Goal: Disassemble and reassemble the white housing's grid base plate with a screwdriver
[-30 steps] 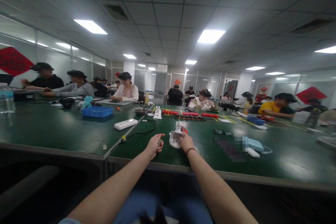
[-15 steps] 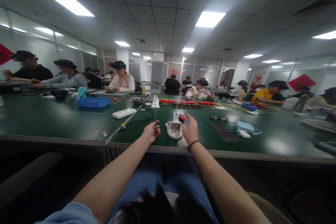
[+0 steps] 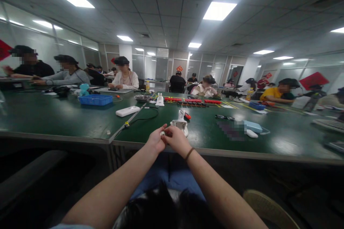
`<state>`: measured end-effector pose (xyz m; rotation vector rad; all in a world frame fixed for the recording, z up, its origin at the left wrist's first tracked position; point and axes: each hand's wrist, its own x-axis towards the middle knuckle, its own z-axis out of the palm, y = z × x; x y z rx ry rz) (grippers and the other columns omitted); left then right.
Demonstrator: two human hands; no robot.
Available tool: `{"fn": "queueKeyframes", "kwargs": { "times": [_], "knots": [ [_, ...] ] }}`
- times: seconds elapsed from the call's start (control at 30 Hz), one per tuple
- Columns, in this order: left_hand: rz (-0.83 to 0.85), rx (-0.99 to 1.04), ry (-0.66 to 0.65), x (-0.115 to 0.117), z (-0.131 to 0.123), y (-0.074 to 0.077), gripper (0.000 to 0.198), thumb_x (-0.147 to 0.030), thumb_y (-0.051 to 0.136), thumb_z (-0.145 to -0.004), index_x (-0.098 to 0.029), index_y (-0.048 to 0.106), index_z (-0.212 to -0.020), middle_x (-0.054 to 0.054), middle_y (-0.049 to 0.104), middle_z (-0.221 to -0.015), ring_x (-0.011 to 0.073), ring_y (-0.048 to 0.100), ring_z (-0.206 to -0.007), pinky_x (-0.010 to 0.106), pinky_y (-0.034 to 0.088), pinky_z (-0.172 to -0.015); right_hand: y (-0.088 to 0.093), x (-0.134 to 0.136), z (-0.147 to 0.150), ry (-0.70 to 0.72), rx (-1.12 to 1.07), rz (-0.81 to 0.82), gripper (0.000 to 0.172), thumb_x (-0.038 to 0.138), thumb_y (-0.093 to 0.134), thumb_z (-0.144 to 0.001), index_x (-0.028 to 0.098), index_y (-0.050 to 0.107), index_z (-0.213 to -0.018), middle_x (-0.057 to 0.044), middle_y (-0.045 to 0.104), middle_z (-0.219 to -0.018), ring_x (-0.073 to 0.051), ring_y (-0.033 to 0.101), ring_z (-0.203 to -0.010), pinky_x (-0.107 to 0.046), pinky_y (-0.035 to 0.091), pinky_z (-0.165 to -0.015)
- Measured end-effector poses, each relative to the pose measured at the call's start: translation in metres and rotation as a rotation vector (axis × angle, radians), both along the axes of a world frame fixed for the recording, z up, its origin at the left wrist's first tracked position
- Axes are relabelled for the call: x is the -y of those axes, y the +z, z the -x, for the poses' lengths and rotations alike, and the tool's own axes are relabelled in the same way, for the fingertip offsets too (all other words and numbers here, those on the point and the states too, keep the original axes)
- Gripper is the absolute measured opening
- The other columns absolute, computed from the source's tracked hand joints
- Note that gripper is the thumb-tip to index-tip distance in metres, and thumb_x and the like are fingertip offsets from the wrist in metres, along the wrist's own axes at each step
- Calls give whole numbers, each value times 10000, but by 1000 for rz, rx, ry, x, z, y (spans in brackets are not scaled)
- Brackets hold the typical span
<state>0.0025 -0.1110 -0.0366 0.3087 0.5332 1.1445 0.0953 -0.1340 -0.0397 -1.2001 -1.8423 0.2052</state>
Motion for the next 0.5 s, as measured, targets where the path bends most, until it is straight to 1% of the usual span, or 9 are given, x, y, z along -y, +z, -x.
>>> {"fn": "queueKeyframes", "kwargs": {
  "times": [0.1,0.2,0.27,0.3,0.33,0.4,0.43,0.5],
  "knots": [
    [42,-11,51,1,4,0,165,-232,432,-847,-105,533,-877,-5,544,-701,71,521,-555,209,451,-495,-6,-1,6,54,-128,50,117,173,636,-619,153,522,-599,39,473,-551,-101,434,-512,-206,323,-476],
    [72,10,110,-2,14,-1,161,-236,434,-847,-105,528,-859,-11,532,-693,63,508,-543,192,438,-473,-8,-1,5,65,-293,48,165,263,589,-656,158,482,-588,43,461,-531,-100,450,-510,-200,355,-476],
    [83,34,166,-4,24,-3,154,-232,435,-846,-106,522,-830,-28,503,-651,46,475,-501,169,413,-439,-4,-5,-6,31,-423,35,166,311,558,-668,161,488,-670,28,497,-567,-114,485,-524,-215,396,-487],
    [82,47,194,-5,29,-3,159,-240,438,-846,-108,517,-807,-40,479,-617,36,447,-470,155,392,-415,-1,-7,-14,11,-487,33,189,325,541,-673,161,492,-752,20,518,-582,-122,501,-517,-227,416,-485],
    [78,59,218,-6,33,-3,179,-258,439,-845,-109,511,-778,-53,448,-579,25,408,-432,142,360,-385,3,-10,-24,-8,-547,34,248,334,524,-680,159,483,-852,13,535,-590,-130,513,-503,-240,434,-478],
    [64,81,247,-7,40,-3,257,-324,418,-850,-114,492,-721,-75,372,-513,12,312,-368,131,278,-331,8,-18,-45,-52,-649,40,390,335,494,-698,151,415,-1032,-4,561,-606,-147,538,-494,-267,465,-477],
    [59,88,249,-7,43,-3,299,-358,395,-855,-118,481,-699,-82,338,-494,11,271,-351,134,243,-316,10,-22,-55,-79,-687,40,426,330,484,-707,146,385,-1078,-17,571,-627,-154,552,-514,-279,478,-493],
    [55,94,225,-8,44,-2,343,-388,356,-864,-122,468,-678,-83,312,-483,15,245,-346,143,216,-311,9,-30,-74,-148,-734,40,399,320,460,-728,142,380,-1077,-46,583,-709,-155,572,-575,-286,493,-530]
  ]
}}
